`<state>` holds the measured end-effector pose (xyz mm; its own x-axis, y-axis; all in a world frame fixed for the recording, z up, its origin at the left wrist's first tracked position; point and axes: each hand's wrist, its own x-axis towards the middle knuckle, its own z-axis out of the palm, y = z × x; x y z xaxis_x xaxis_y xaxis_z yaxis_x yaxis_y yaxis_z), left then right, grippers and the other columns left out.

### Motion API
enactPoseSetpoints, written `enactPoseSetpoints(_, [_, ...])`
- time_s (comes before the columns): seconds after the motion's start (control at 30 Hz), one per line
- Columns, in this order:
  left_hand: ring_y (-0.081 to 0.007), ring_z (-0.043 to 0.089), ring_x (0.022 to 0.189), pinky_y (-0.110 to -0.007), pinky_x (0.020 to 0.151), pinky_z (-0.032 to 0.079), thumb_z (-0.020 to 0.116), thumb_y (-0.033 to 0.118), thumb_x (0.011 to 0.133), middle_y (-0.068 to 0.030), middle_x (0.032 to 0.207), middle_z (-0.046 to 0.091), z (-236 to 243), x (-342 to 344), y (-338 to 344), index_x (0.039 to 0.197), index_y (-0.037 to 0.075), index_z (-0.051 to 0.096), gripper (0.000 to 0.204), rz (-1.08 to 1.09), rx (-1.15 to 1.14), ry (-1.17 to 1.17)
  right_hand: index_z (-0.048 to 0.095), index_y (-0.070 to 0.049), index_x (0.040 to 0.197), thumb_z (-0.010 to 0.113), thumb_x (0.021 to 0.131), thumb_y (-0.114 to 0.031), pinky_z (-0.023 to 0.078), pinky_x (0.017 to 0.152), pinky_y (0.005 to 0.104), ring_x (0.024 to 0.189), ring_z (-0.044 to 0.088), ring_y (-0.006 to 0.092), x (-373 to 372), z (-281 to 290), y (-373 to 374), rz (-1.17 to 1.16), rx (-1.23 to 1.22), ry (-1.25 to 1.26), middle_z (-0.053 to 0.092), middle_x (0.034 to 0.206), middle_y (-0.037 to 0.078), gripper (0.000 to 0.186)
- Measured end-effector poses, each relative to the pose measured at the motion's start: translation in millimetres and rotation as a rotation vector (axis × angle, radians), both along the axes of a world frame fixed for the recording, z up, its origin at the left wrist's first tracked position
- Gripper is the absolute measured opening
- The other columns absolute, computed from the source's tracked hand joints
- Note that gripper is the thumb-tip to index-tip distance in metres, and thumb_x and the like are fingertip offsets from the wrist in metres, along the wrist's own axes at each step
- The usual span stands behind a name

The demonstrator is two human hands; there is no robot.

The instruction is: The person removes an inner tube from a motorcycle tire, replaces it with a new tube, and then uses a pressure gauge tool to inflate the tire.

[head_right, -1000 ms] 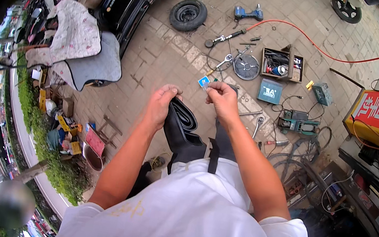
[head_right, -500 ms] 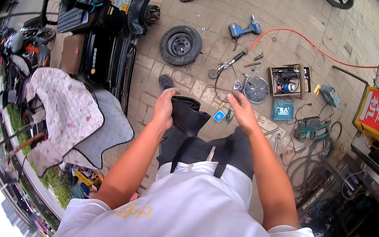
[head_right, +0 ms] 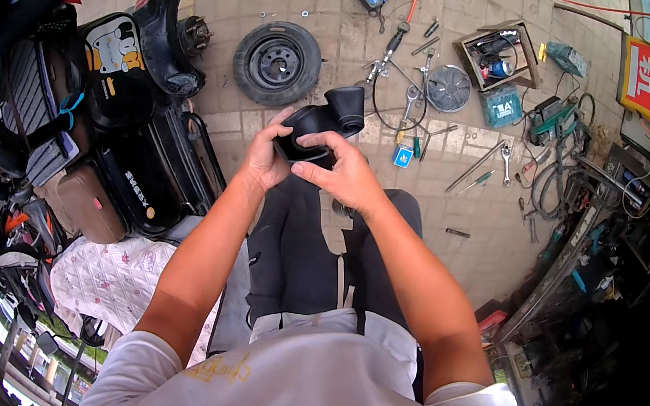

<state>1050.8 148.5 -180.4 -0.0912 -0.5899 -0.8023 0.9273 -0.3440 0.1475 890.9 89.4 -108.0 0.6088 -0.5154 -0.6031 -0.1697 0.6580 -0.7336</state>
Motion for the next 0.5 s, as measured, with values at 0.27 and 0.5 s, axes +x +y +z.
enactPoseSetpoints(0.27, [-0.0266, 0.058, 0.110, -0.036, 0.098, 0.045, 0.036, -0.010, 0.072, -0.0140, 0.119, 0.060, -80.5, -2.7, -23.8, 0.128, -0.002, 0.052, 0.059, -0.156, -0.017, -0.070, 0.042, 0.005, 0.135, 0.072, 0.081, -0.046, 0.045, 0.094, 0.0345, 0.113, 0.054, 0.0255, -22.6, -129.4, -34.9, -0.019, 0.032, 0.312, 0.053, 0.126, 0.021, 0.080])
enactPoseSetpoints(0.5, [-0.0191, 0.051, 0.122, -0.028, 0.105, 0.035, 0.035, -0.013, 0.073, -0.0122, 0.131, 0.055, -144.7, -12.6, -33.7, 0.137, -0.001, 0.046, 0.066, -0.557, -0.289, -0.789, 0.046, 0.000, 0.128, 0.068, 0.087, -0.029, 0.044, 0.095, 0.0396, 0.111, 0.056, 0.0245, -15.1, -251.8, -72.7, -0.224, 0.576, 0.062, 0.057, 0.121, 0.014, 0.055])
